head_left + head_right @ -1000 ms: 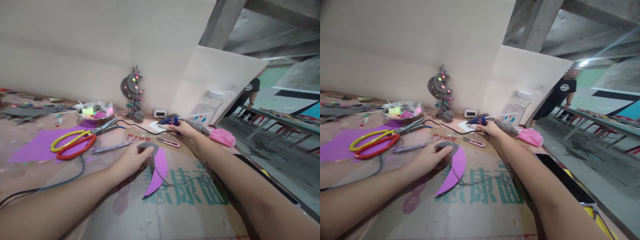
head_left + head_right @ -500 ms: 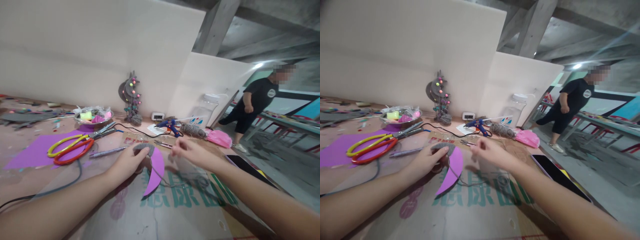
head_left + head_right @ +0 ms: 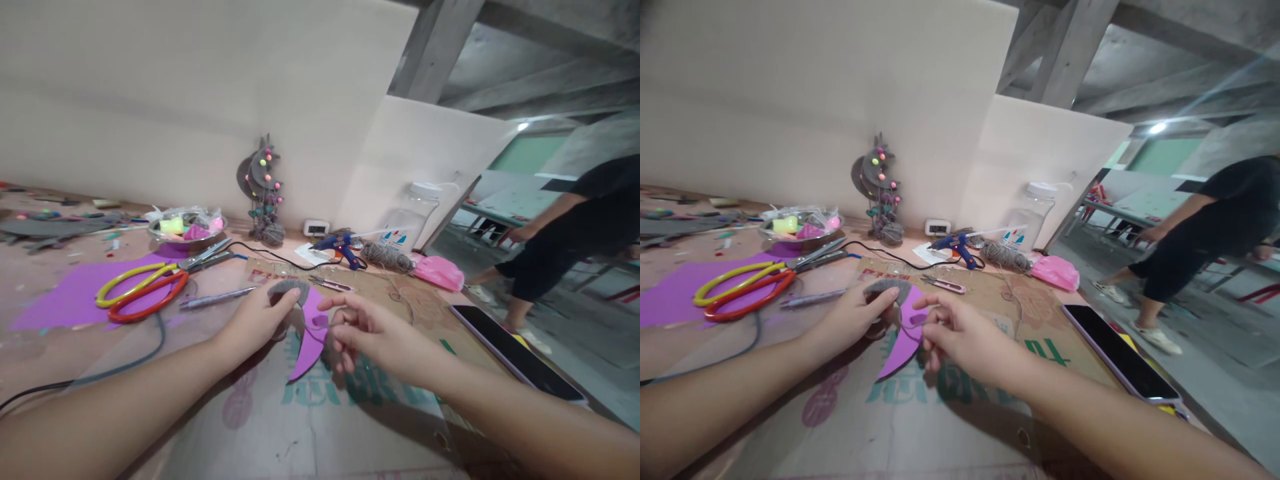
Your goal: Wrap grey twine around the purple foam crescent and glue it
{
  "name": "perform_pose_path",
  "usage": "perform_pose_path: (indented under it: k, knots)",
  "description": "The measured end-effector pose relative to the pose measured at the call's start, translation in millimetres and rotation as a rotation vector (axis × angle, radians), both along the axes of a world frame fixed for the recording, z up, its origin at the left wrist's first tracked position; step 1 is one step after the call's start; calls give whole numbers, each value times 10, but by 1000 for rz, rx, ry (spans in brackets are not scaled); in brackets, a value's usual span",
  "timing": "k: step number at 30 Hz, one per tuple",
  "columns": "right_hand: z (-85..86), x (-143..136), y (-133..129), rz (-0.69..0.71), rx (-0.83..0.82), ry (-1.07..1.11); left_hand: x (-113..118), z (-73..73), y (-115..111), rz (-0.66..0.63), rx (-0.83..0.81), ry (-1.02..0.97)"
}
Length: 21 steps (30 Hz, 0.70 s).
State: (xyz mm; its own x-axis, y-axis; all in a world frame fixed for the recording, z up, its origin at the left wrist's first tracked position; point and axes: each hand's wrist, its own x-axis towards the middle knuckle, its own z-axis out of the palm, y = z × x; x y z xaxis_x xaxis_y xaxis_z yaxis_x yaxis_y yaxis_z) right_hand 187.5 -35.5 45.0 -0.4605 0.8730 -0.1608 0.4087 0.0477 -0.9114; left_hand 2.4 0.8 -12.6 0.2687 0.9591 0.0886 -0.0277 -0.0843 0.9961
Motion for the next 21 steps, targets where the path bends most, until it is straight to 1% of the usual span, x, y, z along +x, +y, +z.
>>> perform_pose_path:
  k: [1, 5, 7, 8, 9, 11, 13, 15, 17, 21]
  knots:
    - [26, -10, 39, 3, 133, -56, 0, 9, -4, -9, 19, 29]
    - [134, -20, 201, 38, 793, -368, 3, 45, -21, -45, 60, 117]
    - [180, 6, 274, 63, 992, -473, 2, 51, -20, -38, 63, 151]
    - [201, 28, 307, 52, 1038, -515, 1, 50, -17, -35, 62, 164]
    - [220, 55, 336, 24, 1054, -552, -1, 48, -13, -33, 61, 171]
    - [245, 119, 383, -36, 1024, -580, -6, 39, -4, -28, 61, 179]
    - [244, 187, 416, -16, 937, -552, -11, 28, 4, -15, 64, 192]
    - [196, 248, 441, 35, 817, -483, -14, 17, 8, -1, 62, 203]
    - [95, 296, 464, 19, 712, -404, -13, 12, 10, -7, 56, 199]
    - [-206, 330, 514, -144, 514, -221, -8, 19, 8, -34, 41, 186]
